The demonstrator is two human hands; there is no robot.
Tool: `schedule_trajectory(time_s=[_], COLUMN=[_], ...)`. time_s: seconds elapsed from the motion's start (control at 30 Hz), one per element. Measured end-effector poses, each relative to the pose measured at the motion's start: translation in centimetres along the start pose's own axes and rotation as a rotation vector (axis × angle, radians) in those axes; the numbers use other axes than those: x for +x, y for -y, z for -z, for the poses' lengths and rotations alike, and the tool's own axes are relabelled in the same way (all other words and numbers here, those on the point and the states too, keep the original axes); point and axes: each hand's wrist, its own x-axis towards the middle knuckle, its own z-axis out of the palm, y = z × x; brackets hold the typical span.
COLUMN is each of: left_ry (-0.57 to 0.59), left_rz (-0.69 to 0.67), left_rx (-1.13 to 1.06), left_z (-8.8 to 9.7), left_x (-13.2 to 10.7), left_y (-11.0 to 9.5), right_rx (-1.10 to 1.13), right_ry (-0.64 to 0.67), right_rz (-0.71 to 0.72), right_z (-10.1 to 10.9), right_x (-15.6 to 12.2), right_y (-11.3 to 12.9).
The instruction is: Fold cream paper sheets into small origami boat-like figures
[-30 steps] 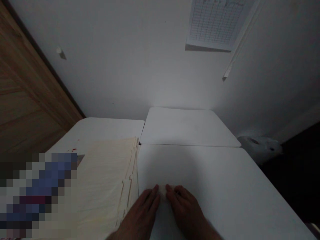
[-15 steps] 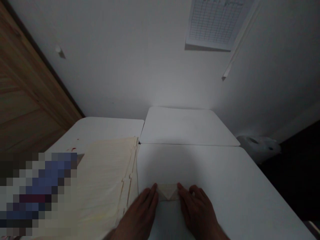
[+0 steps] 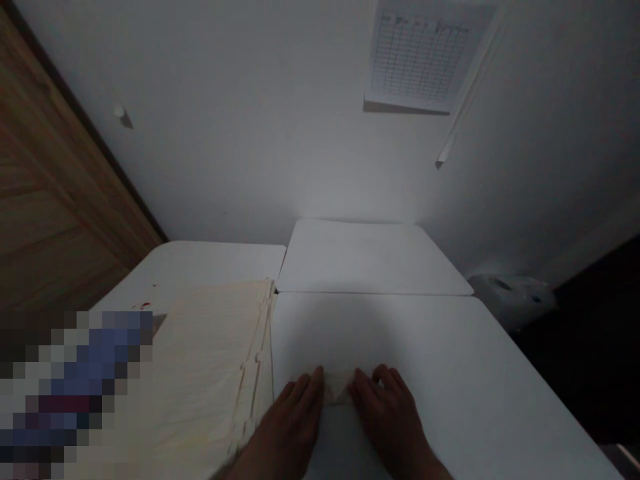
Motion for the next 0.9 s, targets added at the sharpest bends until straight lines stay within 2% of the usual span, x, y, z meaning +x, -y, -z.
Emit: schedule_trajectory(time_s=[0.17, 0.3, 0.53, 0.67, 0.9], left_ry=[-0.058, -0.068, 0.018, 0.038, 0.019], left_rz=[-0.047, -0.098, -0.115, -0.108, -0.093], left_rx=[-0.025, -0.097, -0.132, -0.122, -0.128], left_z=[0.2, 0.5, 2.2, 2.8, 2.6], left_x=[0.8, 0.7, 1.1, 1.4, 1.3], left_y=[0.1, 0.1, -0.2, -0.3, -0.5], right_rx=[0.194, 0.274, 0.312, 0.284, 0.089], right_ry=[0.065, 0.116, 0.156, 0.142, 0.073], right_rz=[0.027, 0.044, 0.036, 0.018, -0.045], right_z=[-1.1, -1.0, -0.2, -0.2, 0.4], right_x=[0.0, 0.0, -0.1, -0.5, -2.2], right_y=[0.2, 0.1, 0.5, 0.8, 0.4])
